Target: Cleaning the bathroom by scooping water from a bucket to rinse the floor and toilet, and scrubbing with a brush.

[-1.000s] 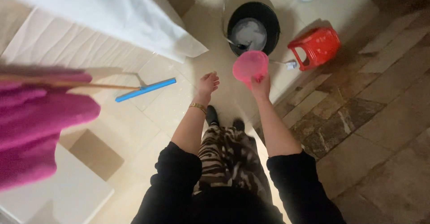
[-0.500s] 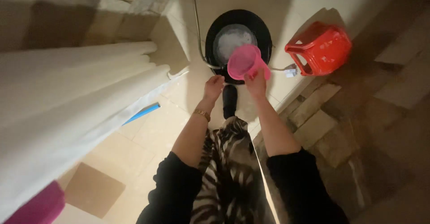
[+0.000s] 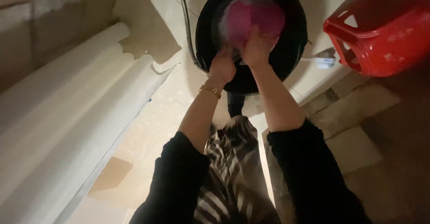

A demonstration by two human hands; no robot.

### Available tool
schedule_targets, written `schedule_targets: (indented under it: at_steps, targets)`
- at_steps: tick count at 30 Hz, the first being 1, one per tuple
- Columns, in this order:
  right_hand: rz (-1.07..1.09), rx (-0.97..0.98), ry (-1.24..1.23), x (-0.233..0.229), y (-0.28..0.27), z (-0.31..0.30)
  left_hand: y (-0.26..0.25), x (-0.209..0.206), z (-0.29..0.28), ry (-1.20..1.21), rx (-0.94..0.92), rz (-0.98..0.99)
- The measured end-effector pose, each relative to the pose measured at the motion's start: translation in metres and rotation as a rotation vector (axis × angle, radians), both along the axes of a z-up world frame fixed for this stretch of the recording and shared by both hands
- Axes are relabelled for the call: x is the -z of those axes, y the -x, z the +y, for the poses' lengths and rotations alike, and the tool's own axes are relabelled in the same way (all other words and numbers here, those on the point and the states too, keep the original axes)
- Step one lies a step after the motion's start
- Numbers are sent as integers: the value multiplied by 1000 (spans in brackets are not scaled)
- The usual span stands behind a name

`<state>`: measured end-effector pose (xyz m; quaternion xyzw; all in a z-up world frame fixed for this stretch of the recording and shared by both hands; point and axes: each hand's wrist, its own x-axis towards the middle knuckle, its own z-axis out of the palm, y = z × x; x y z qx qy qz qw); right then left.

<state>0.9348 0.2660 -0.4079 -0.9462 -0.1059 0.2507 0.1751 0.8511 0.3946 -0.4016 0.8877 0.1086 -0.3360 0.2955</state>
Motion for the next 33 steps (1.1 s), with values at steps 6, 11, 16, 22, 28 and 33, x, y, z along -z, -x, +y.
schedule_targets:
  at_steps: [6, 11, 16, 22, 28, 33]
  targets:
    - [27, -105, 79, 85, 17, 23, -45, -8, 5, 64, -125, 216]
    - [-63, -125, -59, 91, 31, 34, 0, 37, 3, -126, 92, 280]
    - [634, 680, -222, 20, 34, 46, 36, 68, 4, -268, 110, 241]
    - [600, 305, -341, 35, 76, -3, 16, 21, -2, -407, 178, -92]
    - [285, 390, -493, 67, 111, -50, 21, 8, 19, -163, -178, -365]
    - [335, 422, -487, -53, 87, -47, 11, -46, 31, -96, -420, -521]
